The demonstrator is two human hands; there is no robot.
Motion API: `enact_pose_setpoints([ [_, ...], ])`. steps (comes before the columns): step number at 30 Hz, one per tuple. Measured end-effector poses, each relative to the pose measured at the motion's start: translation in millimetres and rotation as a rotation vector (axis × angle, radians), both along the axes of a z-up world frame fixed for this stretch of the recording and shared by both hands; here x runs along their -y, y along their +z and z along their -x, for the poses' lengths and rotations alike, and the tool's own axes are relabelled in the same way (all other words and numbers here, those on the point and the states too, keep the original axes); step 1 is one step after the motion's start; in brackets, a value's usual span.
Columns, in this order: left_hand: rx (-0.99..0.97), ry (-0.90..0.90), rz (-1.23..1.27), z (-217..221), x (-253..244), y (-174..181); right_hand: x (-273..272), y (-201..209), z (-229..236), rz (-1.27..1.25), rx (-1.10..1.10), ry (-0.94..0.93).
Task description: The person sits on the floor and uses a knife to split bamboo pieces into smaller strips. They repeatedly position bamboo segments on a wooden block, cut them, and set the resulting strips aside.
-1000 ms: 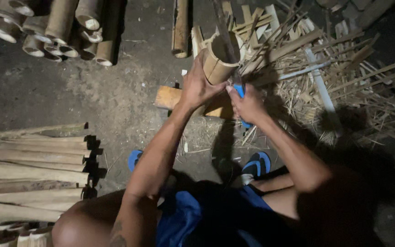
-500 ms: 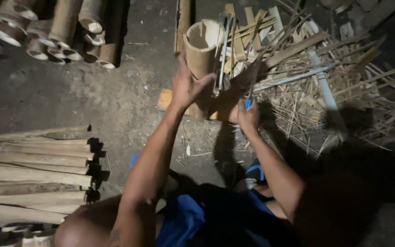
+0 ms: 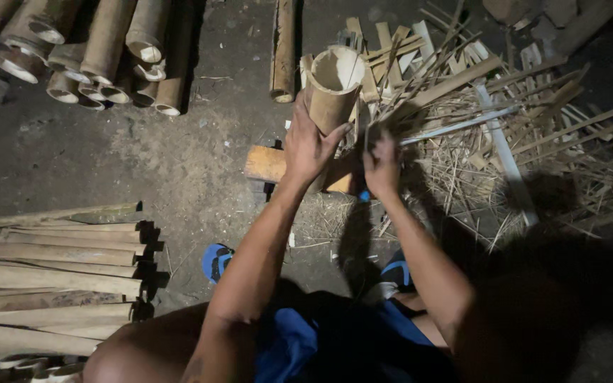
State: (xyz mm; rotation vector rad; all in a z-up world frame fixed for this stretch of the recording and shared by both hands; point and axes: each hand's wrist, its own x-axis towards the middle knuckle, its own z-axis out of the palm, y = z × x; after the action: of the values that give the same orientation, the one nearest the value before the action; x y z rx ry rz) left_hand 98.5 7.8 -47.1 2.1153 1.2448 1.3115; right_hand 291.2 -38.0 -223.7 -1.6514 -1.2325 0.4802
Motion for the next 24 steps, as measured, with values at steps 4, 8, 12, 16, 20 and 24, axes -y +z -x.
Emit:
enact_pose_setpoints([
  [4, 0.025, -0.146, 0.113, 13.0, 8.0, 8.1, 14.9, 132.4, 23.1, -0.232, 0.036, 0.265],
  [8, 0.066, -0.336, -0.101, 30.0, 4.3, 48.0, 23.8, 206.3, 48.9, -0.24, 0.185, 0.302],
  [12, -0.312, -0.306, -0.344, 39.4, -6.9, 96.4, 13.2, 211.4, 83.4, -0.293, 0.188, 0.19],
  [16, -0.697, -0.356, -0.249, 35.0, -18.9, 122.5, 9.7, 192.9, 99.2, -0.429, 0.085, 0.19],
  [20, -0.683, -0.364, -0.166, 44.6, -33.6, 130.5, 11.0, 179.7, 100.3, -0.404, -0.144, 0.315],
  [24, -0.585, -0.286, -0.292, 70.1, -48.7, 120.3, 24.3, 166.4, 87.5, -0.351, -0.162, 0.52],
])
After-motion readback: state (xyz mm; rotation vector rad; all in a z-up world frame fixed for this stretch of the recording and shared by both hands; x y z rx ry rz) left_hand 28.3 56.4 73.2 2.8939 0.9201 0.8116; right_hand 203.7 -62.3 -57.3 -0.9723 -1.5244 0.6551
